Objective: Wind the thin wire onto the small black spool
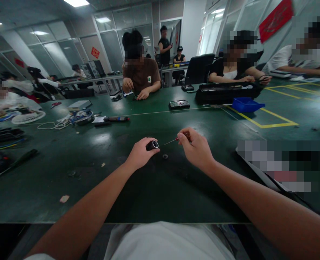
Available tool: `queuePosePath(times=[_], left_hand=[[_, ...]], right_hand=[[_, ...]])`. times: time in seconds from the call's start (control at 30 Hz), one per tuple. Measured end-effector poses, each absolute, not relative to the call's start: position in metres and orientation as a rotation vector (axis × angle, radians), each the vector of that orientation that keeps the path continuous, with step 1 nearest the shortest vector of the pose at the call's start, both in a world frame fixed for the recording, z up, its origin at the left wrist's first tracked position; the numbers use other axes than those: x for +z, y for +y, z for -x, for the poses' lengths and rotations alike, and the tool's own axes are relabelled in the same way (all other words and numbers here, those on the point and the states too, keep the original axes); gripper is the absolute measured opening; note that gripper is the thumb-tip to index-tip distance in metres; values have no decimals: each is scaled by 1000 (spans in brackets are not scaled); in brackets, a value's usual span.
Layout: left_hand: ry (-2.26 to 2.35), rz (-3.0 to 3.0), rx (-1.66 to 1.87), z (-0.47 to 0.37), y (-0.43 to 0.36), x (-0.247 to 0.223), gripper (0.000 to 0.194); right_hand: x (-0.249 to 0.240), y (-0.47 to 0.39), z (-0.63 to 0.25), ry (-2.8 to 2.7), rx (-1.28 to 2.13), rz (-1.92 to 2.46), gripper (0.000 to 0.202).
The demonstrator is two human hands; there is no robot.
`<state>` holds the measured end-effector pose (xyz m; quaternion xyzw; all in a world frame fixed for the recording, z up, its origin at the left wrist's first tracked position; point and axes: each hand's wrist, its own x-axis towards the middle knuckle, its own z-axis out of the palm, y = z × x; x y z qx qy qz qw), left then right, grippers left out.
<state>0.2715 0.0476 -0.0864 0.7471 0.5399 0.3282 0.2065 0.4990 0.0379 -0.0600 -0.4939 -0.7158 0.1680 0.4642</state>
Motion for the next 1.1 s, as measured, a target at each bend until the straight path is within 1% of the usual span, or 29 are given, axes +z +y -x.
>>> queuePosePath(times=[0.2, 0.33, 0.47, 0.57, 0.77, 0.87, 0.97, 1.1], left_hand=[[1453, -1928, 998, -273, 46, -86, 38], [1392, -1908, 954, -276, 41, -83, 39], [1441, -2067, 727, -281, 35, -78, 38], [1394, -2260, 511, -286, 35, -80, 35], [1363, -2678, 199, -297, 35, -90, 40], [1408, -2765, 66, -302, 34, -89, 39], [1389, -2762, 48, -303, 34, -87, 34], [1364, -2654, 191, -295, 36, -84, 28]], right_hand=[[-61, 38, -500, -1759, 419, 1211, 21], [-61, 39, -499, -1757, 431, 1222, 21], [-61, 39, -499, -1762, 430, 1227, 21], [-62, 39, -499, -1771, 428, 1227, 21], [-64, 39, -499, -1774, 429, 1211, 20], [-64, 39, -499, -1774, 435, 1207, 19], [-63, 39, -499, -1776, 433, 1208, 19], [-61, 39, -499, -1784, 439, 1203, 20]])
